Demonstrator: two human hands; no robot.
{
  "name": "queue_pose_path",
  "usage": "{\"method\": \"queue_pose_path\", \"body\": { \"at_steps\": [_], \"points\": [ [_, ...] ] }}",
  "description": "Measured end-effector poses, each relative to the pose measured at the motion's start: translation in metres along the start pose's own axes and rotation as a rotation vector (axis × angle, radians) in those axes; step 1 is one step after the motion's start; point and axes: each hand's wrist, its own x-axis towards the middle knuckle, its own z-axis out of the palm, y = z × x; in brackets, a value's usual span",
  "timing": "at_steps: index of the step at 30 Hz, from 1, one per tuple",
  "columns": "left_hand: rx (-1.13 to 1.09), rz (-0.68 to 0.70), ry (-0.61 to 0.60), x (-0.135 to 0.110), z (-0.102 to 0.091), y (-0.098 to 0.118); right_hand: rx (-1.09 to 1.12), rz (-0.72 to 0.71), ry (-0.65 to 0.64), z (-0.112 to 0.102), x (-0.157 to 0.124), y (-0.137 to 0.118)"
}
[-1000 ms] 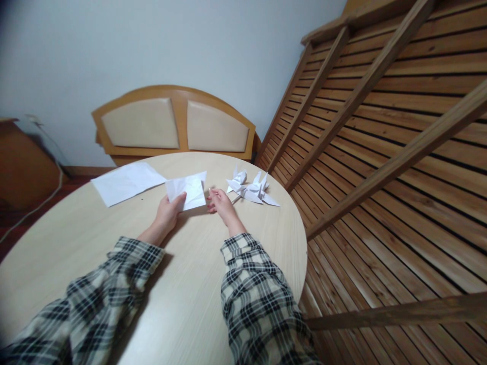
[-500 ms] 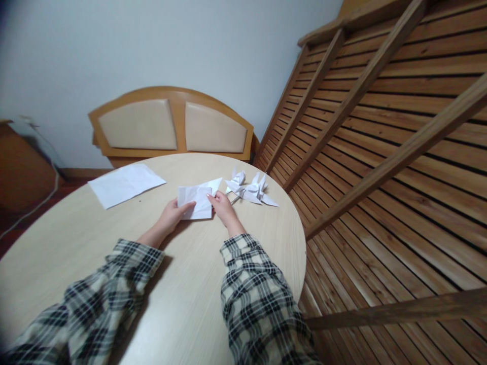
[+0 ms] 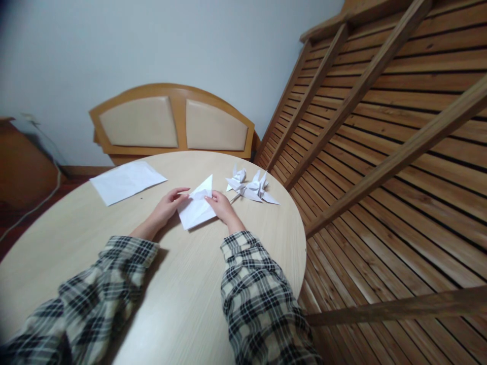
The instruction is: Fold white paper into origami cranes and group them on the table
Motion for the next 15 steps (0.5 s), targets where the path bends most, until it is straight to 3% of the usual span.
{"method": "queue_pose_path", "body": {
  "at_steps": [3, 11, 15],
  "points": [
    [0.032, -0.011, -0.030, -0.002, 0.002, 0.000, -0.045, -0.010, -0.019, 0.001, -0.003, -0.004],
    [0.209, 0.136, 0.108, 0.002, -0.001, -0.009, -0.068, -0.048, 0.029, -0.001, 0.001, 0.005],
    [0.248, 0.146, 0.188, 0.003, -0.003, -0.009, -0.064, -0.038, 0.036, -0.001, 0.004, 0.007]
  ]
}}
